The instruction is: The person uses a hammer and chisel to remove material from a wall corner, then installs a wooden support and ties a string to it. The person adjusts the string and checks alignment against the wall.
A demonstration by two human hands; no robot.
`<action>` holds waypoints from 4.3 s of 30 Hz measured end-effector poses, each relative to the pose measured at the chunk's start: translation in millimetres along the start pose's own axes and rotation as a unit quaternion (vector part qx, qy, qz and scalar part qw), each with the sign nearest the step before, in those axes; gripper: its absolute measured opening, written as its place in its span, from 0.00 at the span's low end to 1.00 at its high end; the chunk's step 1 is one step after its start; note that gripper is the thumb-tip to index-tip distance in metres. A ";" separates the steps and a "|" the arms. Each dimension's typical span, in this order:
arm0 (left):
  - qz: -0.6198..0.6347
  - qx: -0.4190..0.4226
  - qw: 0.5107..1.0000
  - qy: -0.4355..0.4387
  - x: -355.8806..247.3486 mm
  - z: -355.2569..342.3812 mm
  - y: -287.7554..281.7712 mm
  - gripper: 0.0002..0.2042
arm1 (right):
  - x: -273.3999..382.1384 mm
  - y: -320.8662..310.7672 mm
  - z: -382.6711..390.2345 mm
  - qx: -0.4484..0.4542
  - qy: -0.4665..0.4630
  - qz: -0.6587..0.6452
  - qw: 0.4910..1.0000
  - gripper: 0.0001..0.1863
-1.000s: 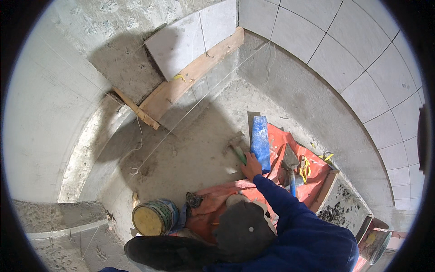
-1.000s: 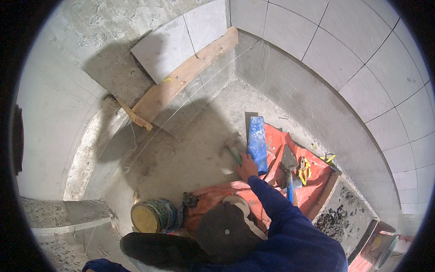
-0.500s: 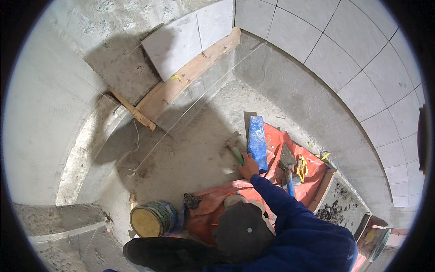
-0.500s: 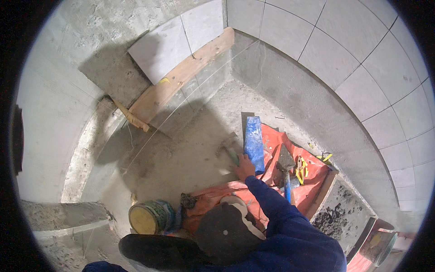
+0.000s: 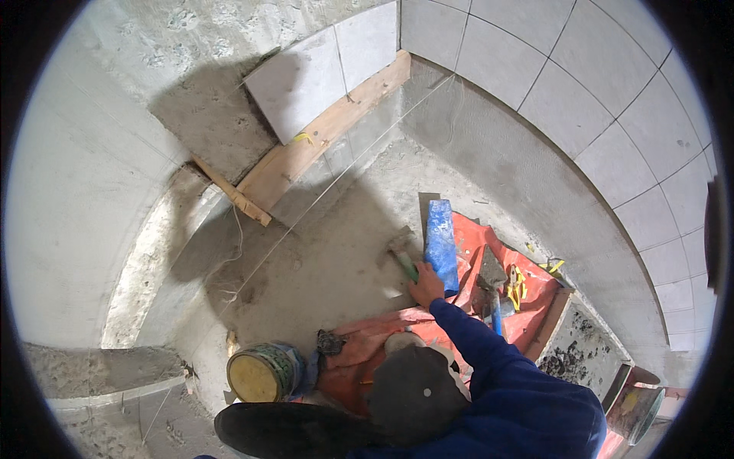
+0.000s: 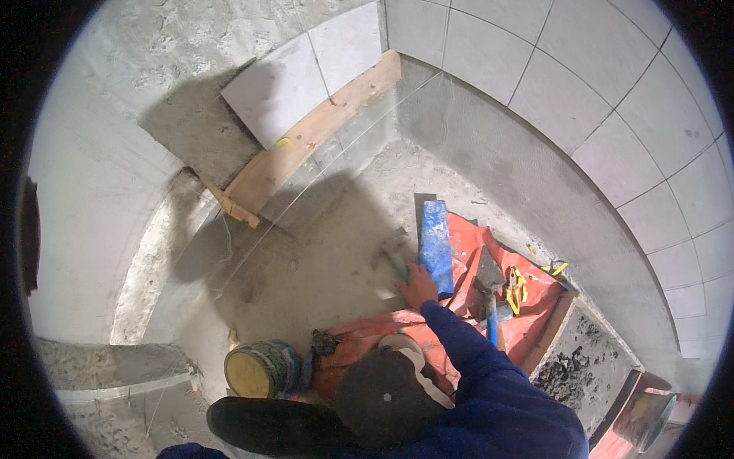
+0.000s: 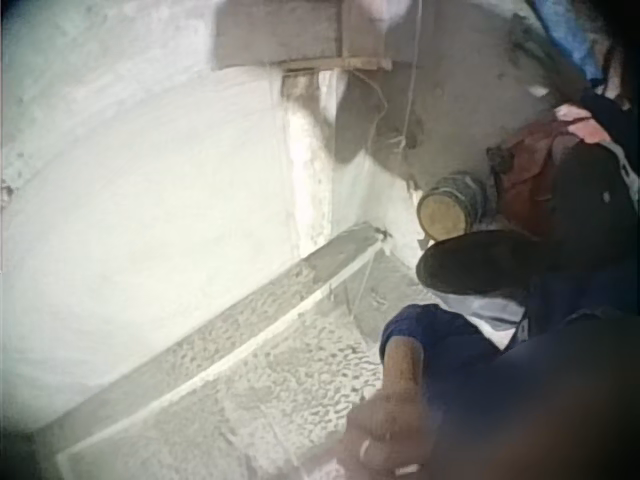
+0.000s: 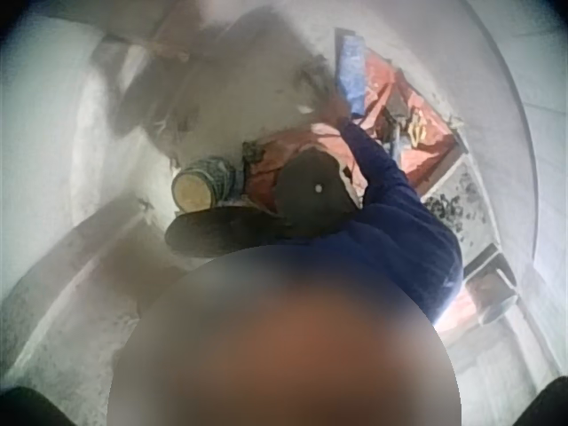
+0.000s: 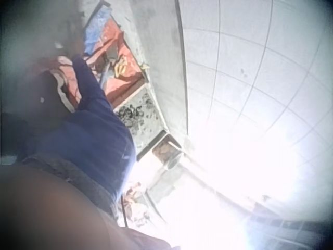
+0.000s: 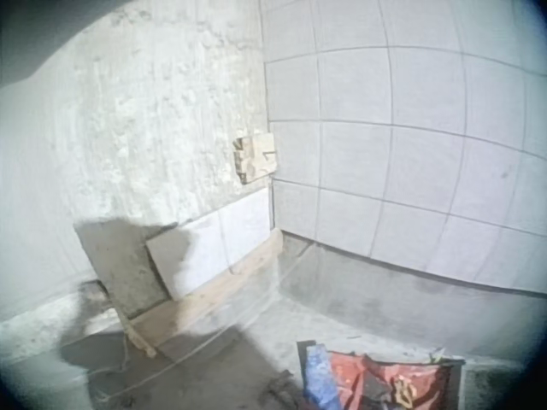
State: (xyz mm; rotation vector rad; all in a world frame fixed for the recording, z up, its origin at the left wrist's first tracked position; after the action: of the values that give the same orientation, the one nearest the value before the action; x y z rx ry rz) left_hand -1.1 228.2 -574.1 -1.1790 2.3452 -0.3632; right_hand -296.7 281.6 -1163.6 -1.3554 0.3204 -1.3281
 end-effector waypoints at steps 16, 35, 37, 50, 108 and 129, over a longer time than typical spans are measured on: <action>-0.139 -0.035 0.869 -0.473 344.8 164.6 -39.7 0.18 | -0.5 0.8 1.6 -0.014 -0.012 -0.022 1.000 0.27; -0.072 -0.207 0.883 -0.416 371.7 178.6 -19.5 0.06 | -2.9 2.6 -0.6 -0.018 -0.016 -0.013 1.000 0.28; -0.067 -0.207 0.884 -0.415 374.7 180.3 -20.7 0.06 | -4.6 4.1 -1.1 -0.017 -0.012 -0.022 1.000 0.26; -0.196 -0.089 0.883 -0.417 364.7 167.5 -16.9 0.10 | 110.4 -132.4 -7.2 -0.092 -0.249 -0.045 0.963 0.13; -0.054 -0.296 0.875 -0.379 386.7 195.8 -27.0 0.15 | 558.6 -235.1 122.8 -0.206 -0.691 0.374 0.584 0.05; -0.221 -0.143 0.893 -0.364 374.9 181.9 -19.5 0.06 | 567.7 -250.0 182.4 -0.261 -0.698 0.333 0.578 0.19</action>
State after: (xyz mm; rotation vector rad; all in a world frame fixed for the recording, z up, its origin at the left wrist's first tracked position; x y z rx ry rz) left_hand -81.9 -88.7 -833.1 -1.6361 1.4956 0.2659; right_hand -88.7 -6.0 -623.1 -2.0471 0.0485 0.7430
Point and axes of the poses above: each hand's wrist, its own z-axis away from the middle knuckle, its own y-axis out of the palm, x = y × z, the point moved 9 cm from there along -z, towards the middle knuckle, and after that the axes turned 8 degrees about y, right-handed, at the moved point
